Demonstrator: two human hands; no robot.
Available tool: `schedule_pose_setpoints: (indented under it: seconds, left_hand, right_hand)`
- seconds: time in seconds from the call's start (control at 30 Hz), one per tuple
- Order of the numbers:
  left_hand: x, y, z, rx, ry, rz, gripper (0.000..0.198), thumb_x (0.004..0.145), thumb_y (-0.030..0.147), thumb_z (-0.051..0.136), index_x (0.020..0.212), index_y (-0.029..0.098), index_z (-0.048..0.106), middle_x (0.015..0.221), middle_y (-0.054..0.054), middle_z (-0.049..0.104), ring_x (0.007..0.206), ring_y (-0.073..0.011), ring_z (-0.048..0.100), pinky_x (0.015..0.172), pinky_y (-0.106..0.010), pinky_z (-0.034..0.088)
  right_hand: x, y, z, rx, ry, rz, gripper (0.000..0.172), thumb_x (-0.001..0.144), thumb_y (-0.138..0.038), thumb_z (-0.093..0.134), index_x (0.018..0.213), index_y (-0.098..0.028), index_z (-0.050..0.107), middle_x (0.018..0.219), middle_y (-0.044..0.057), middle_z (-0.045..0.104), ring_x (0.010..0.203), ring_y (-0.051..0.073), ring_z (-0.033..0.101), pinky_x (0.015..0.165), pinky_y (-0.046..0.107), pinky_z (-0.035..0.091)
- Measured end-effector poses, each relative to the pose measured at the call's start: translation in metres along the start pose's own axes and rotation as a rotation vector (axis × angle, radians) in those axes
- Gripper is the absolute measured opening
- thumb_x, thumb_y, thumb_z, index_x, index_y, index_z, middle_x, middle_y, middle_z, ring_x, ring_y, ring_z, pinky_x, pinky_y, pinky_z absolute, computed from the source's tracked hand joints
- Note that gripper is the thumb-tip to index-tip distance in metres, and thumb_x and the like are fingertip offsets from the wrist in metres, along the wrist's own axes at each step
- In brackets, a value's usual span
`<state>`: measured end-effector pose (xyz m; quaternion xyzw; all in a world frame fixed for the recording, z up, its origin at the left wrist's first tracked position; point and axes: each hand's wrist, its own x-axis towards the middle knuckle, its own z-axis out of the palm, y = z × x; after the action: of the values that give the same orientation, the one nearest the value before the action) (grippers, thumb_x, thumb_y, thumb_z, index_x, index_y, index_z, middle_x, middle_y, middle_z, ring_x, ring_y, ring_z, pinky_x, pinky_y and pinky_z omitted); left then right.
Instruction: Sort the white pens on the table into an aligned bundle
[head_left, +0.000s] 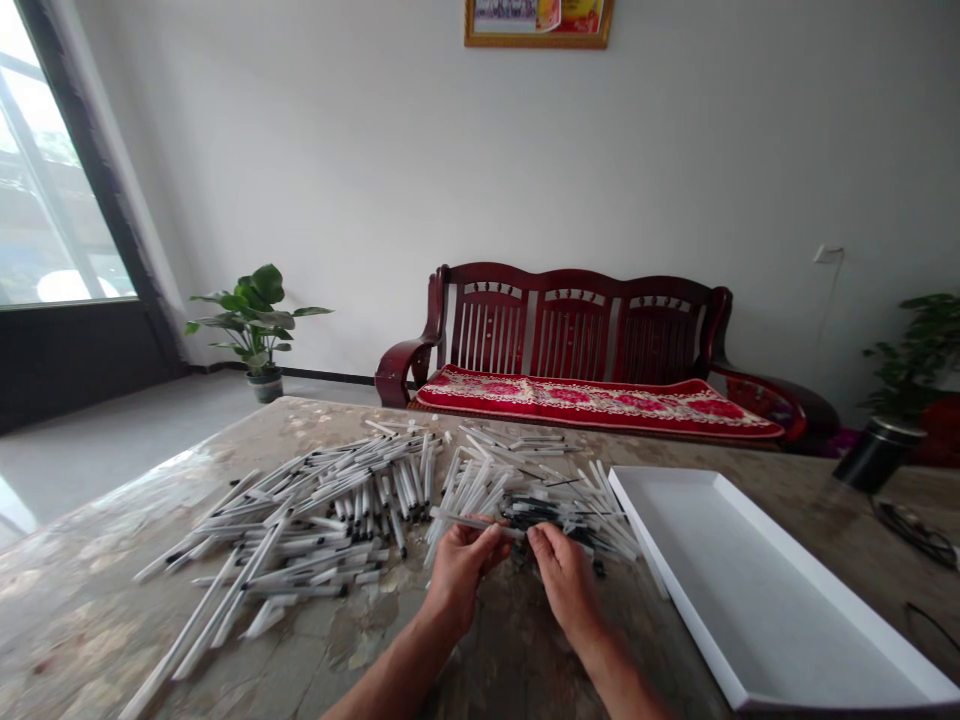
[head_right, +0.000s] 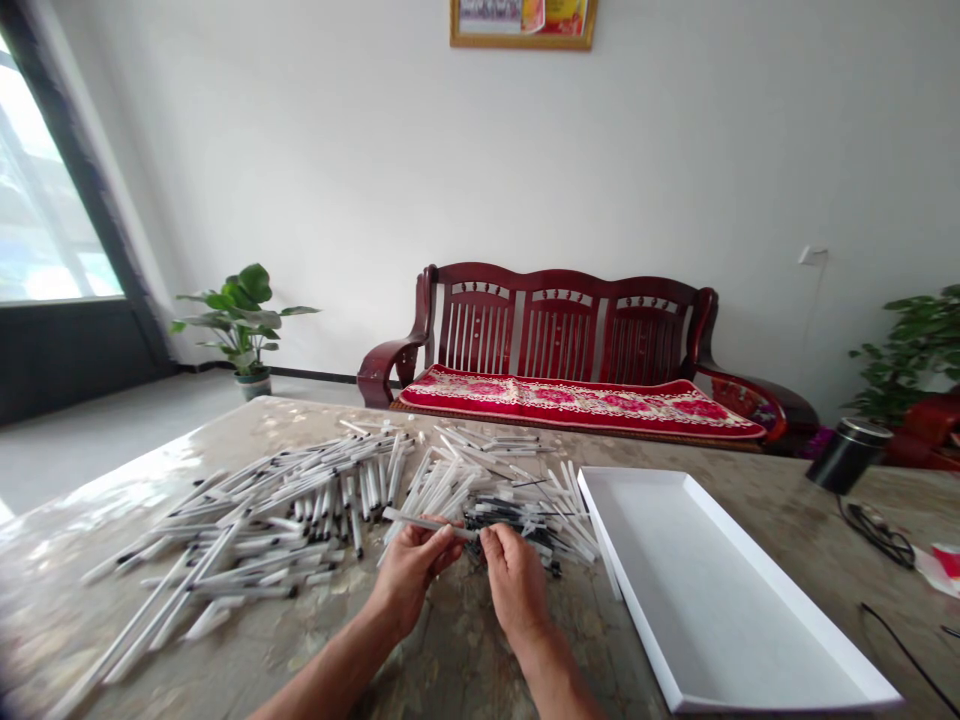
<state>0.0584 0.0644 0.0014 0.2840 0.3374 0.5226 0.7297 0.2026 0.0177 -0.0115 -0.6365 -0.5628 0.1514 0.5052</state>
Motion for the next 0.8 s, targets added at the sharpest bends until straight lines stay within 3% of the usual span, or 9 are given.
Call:
schedule_pose_setpoints:
  seconds: [0.13, 0.23, 0.4, 0.53, 0.6, 0.8]
  left_hand:
    - [0.0004, -0.0011, 0.0004, -0.004, 0.006, 0.007, 0.046, 0.043, 0.03, 0.096, 0.072, 0.014, 0.065, 0.074, -0.004, 0.076, 0.065, -0.015, 0.071, 0.062, -0.023, 0.058]
    - [0.0002, -0.0012, 0.0005, -0.01, 0.007, 0.008, 0.046, 0.043, 0.031, 0.096, 0.072, 0.014, 0.065, 0.075, -0.004, 0.076, 0.065, -0.0147, 0.071, 0.063, -0.023, 0.059]
    - [0.0016, -0.0031, -0.0004, -0.004, 0.01, 0.001, 0.044, 0.045, 0.029, 0.096, 0.073, 0.014, 0.065, 0.075, -0.004, 0.076, 0.067, -0.0163, 0.071, 0.063, -0.023, 0.059]
    - [0.0032, -0.0049, -0.0012, -0.009, 0.02, 0.004, 0.045, 0.045, 0.03, 0.096, 0.074, 0.014, 0.065, 0.078, -0.005, 0.077, 0.067, -0.0153, 0.071, 0.063, -0.023, 0.059]
    - [0.0034, -0.0052, -0.0015, -0.012, 0.013, 0.005, 0.046, 0.045, 0.032, 0.096, 0.073, 0.014, 0.065, 0.078, -0.005, 0.077, 0.068, -0.0149, 0.071, 0.064, -0.023, 0.059]
    - [0.0022, -0.0057, -0.0006, -0.009, 0.014, 0.01, 0.048, 0.042, 0.034, 0.097, 0.072, 0.014, 0.065, 0.077, -0.004, 0.076, 0.067, -0.0149, 0.071, 0.064, -0.024, 0.059]
  right_hand:
    - [0.0009, 0.0013, 0.0017, 0.07, 0.017, -0.051, 0.022, 0.088, -0.037, 0.056, 0.085, -0.021, 0.07, 0.082, 0.004, 0.073, 0.076, 0.02, 0.067, 0.071, 0.026, 0.05]
    - [0.0004, -0.001, 0.0009, 0.099, 0.041, -0.044, 0.024, 0.089, -0.039, 0.056, 0.096, -0.021, 0.07, 0.092, 0.005, 0.075, 0.083, 0.021, 0.068, 0.075, 0.027, 0.052]
    - [0.0007, -0.0011, -0.0003, -0.036, 0.009, 0.002, 0.04, 0.094, -0.048, 0.045, 0.075, -0.022, 0.068, 0.066, 0.002, 0.068, 0.06, 0.019, 0.062, 0.057, 0.026, 0.046]
    - [0.0015, -0.0004, 0.0011, 0.054, 0.024, -0.036, 0.023, 0.088, -0.04, 0.055, 0.087, -0.022, 0.069, 0.082, 0.003, 0.073, 0.075, 0.02, 0.067, 0.07, 0.026, 0.05]
    - [0.0014, -0.0015, 0.001, 0.084, 0.029, -0.028, 0.024, 0.088, -0.041, 0.056, 0.094, -0.021, 0.069, 0.09, 0.004, 0.074, 0.082, 0.02, 0.068, 0.074, 0.026, 0.051]
    - [0.0012, -0.0029, -0.0004, -0.038, -0.01, 0.021, 0.044, 0.094, -0.052, 0.043, 0.072, -0.022, 0.066, 0.064, 0.002, 0.067, 0.059, 0.018, 0.06, 0.055, 0.025, 0.043]
